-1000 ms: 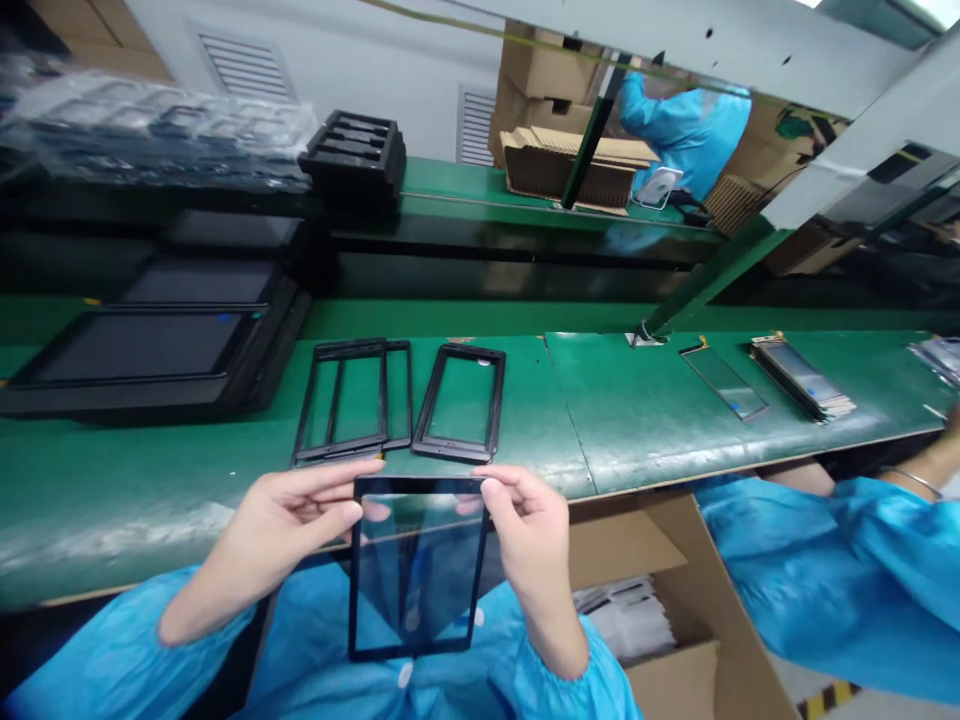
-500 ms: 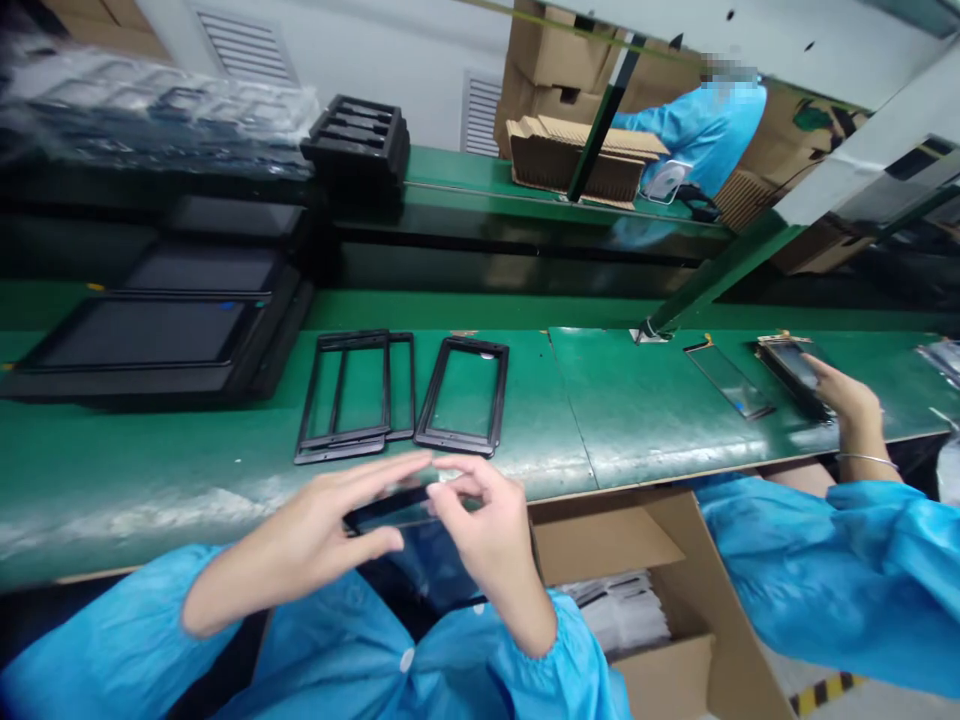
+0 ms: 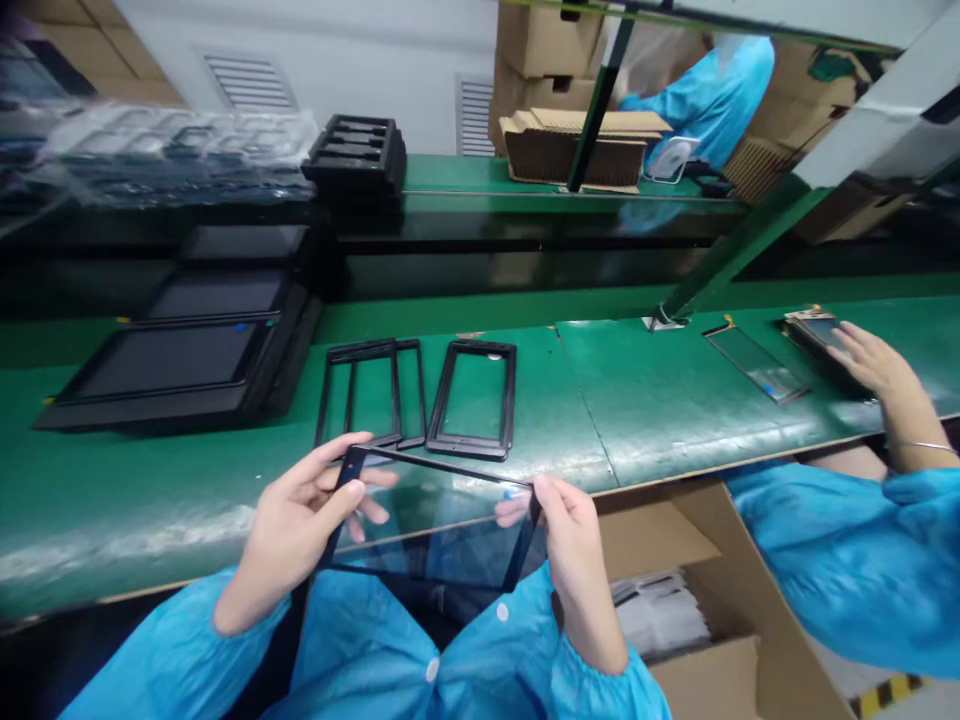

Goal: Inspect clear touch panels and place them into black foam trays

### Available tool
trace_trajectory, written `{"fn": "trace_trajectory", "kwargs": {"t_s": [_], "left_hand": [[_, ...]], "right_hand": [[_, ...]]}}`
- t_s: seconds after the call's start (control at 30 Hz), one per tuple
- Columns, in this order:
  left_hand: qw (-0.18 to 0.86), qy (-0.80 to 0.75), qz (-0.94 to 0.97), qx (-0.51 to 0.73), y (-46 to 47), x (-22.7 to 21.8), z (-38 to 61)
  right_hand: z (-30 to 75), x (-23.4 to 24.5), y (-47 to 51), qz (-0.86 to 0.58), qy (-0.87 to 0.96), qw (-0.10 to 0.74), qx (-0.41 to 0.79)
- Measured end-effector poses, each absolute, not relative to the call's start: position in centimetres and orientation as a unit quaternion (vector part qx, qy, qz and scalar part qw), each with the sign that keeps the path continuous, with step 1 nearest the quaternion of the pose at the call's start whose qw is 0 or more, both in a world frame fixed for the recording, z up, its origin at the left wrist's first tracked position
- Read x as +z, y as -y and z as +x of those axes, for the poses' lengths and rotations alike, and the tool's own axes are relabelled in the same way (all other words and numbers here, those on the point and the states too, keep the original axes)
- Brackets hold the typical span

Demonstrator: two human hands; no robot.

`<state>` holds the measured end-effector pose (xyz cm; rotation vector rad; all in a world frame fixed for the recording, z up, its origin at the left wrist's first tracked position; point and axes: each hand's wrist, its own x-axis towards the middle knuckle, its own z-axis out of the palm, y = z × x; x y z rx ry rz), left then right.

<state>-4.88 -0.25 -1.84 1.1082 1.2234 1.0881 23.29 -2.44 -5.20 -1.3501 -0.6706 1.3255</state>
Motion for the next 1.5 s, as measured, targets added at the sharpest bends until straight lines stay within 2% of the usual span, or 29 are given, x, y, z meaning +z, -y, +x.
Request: {"fn": "trace_trajectory", "kwargs": {"t_s": [0.37, 0.57, 0.63, 0.7, 0.8, 0.93, 1.17, 1.27, 1.37, 1.5], "left_hand": [[0.529, -0.554, 0.402, 0.502, 1.6, -0.7, -3.4], [0.528, -0.549, 0.437, 0.478, 1.1, -2.4, -4.7], [0.465, -0.548, 0.518, 0.464, 0.5, -2.6, -5.2], [0.343, -0.534, 0.644, 0.427, -0.2, -2.1, -5.3], [0.210, -0.440, 0.813, 0.319, -1.4, -0.7, -4.8], [0.219, -0.342, 0.876, 0.261, -2.5, 0.4, -3.9], [0.137, -0.313, 0.888, 0.307, -1.8, 0.0, -3.7], [0.190, -0.313, 0.892, 0.266, -1.5, 0.3, -3.1], [0.316, -0.348, 0.853, 0.229, -1.3, 0.4, -2.3], [0.497, -0.444, 0.695, 0.269, -0.8, -0.1, -2.3]], "right_hand": [[22.3, -3.4, 3.2, -0.569, 0.351, 0.574, 0.472], [22.2, -3.8, 3.9, -0.535, 0.348, 0.594, 0.489], [22.0, -3.4, 4.2, -0.549, 0.372, 0.586, 0.465], [21.5, -2.9, 4.5, -0.566, 0.396, 0.573, 0.442], [20.5, -2.3, 5.1, -0.579, 0.424, 0.548, 0.430], [19.6, -2.2, 5.6, -0.593, 0.413, 0.537, 0.436], [19.7, -2.5, 5.4, -0.591, 0.386, 0.549, 0.447], [19.2, -2.4, 4.8, -0.565, 0.416, 0.527, 0.480], [18.5, -2.6, 4.1, -0.510, 0.440, 0.505, 0.539], [18.5, -3.6, 3.4, -0.496, 0.347, 0.541, 0.584]]}}
